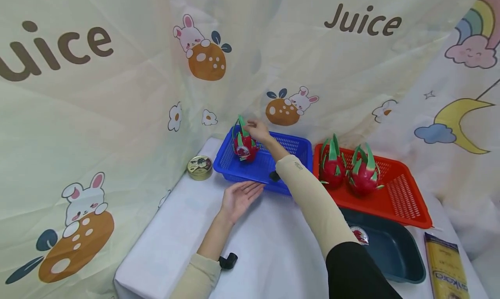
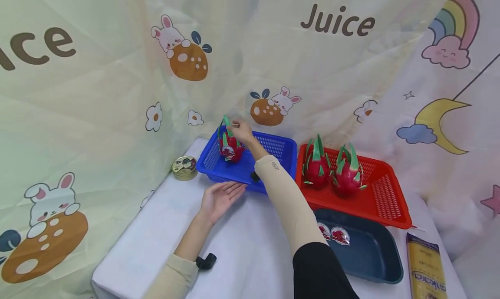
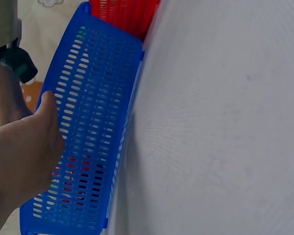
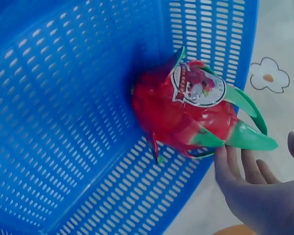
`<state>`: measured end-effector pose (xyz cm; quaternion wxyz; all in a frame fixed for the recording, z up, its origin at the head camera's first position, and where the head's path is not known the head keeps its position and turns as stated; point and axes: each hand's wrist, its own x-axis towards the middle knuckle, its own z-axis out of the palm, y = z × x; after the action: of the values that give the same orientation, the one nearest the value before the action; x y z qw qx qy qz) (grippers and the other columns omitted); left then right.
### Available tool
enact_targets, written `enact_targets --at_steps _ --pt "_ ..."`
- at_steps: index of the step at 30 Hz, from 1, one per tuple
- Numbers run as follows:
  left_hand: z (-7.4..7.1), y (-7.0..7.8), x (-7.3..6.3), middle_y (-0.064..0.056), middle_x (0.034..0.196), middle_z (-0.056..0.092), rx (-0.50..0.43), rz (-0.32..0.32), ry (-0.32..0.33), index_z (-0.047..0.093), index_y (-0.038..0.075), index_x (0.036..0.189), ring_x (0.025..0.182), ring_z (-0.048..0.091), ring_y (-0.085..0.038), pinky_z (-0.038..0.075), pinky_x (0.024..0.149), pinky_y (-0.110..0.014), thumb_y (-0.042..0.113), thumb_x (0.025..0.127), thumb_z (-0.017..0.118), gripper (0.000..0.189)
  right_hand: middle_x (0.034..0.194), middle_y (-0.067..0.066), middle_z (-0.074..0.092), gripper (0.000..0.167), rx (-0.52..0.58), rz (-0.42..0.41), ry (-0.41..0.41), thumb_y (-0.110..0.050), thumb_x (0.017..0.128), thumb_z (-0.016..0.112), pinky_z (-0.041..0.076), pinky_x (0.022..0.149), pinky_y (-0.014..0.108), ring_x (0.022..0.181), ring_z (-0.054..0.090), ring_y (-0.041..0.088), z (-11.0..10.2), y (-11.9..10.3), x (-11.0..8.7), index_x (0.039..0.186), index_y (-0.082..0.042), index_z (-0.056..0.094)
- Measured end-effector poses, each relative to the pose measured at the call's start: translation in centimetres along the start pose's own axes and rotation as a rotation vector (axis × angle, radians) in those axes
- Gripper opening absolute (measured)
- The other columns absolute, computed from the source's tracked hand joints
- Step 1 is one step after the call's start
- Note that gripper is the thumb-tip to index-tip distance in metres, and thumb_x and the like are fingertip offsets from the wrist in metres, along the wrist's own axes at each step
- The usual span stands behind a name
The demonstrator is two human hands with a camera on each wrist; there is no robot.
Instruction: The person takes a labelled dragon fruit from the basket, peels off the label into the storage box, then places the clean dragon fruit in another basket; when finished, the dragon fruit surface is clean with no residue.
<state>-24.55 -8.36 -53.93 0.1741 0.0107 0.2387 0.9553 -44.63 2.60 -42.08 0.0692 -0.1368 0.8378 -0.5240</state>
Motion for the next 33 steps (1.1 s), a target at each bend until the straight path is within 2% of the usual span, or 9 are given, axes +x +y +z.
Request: enact_targets --at_steps 3,8,11,15,18,26,33 --pt "-0.1 0.1 -0.1 -0.034 0.162 0.025 0.001 0.007 -0.001 0.019 -0.015 0.156 0.151 0.031 -0.047 0.028 0.126 -0.049 0.017 0.108 0.037 0.060 0.148 0.020 0.057 0.056 0.035 0.014 0.006 -0.029 0.107 0.060 0.047 0.112 0.049 0.136 0.055 0.035 0.6 -0.1 -0.2 0.153 -0.001 0.047" --pt "-0.4 -0.1 -0.3 -0.034 0.163 0.023 0.009 0.004 -0.019 0.017 -0.015 0.156 0.152 0.029 -0.047 0.026 0.126 -0.049 0.018 0.108 0.035 0.061 0.135 0.021 0.064 0.041 0.064 0.029 0.040 -0.023 0.104 0.066 0.055 0.100 0.048 0.121 0.063 0.039 1.5 0.6 -0.6 0.138 0.000 0.063" --pt "-0.3 -0.2 -0.1 -0.034 0.164 0.022 0.010 0.000 -0.040 0.016 -0.015 0.157 0.153 0.028 -0.047 0.026 0.126 -0.048 0.019 0.109 0.034 0.062 0.125 0.019 0.069 0.032 0.053 0.048 0.095 -0.019 0.103 0.069 0.058 0.091 0.045 0.109 0.067 0.037 1.5 1.0 -0.7 0.129 -0.002 0.070" --pt "-0.1 0.0 0.2 -0.035 0.164 0.020 0.012 0.002 -0.051 0.014 -0.015 0.157 0.153 0.026 -0.047 0.025 0.127 -0.048 0.019 0.110 0.030 0.061 0.115 0.016 0.073 0.026 0.038 0.067 0.168 -0.018 0.102 0.070 0.060 0.081 0.039 0.098 0.070 0.031 1.4 1.2 -1.0 0.124 -0.005 0.075" --pt "-0.1 0.2 0.2 -0.035 0.164 0.019 0.003 0.010 -0.045 0.013 -0.016 0.157 0.153 0.025 -0.048 0.023 0.127 -0.049 0.018 0.109 0.030 0.062 0.112 0.015 0.074 0.025 0.064 0.076 0.196 -0.018 0.102 0.070 0.059 0.075 0.036 0.096 0.071 0.031 1.6 0.9 -1.4 0.123 -0.006 0.076" --pt "0.3 0.3 0.1 -0.033 0.166 0.019 -0.014 0.014 -0.050 0.012 -0.014 0.159 0.154 0.025 -0.047 0.022 0.128 -0.050 0.020 0.109 0.034 0.064 0.114 0.014 0.074 0.025 0.243 0.043 0.256 -0.016 0.102 0.069 0.061 0.078 0.033 0.106 0.072 0.038 0.3 -0.3 -3.3 0.124 -0.005 0.074" --pt "0.5 -0.2 0.0 -0.033 0.164 0.024 0.039 0.027 -0.038 0.017 -0.015 0.157 0.152 0.029 -0.047 0.025 0.127 -0.050 0.019 0.110 0.034 0.060 0.115 0.013 0.072 0.025 0.377 0.010 0.260 -0.017 0.103 0.068 0.061 0.088 0.035 0.107 0.072 0.032 -1.4 -3.2 -6.4 0.124 -0.003 0.072"
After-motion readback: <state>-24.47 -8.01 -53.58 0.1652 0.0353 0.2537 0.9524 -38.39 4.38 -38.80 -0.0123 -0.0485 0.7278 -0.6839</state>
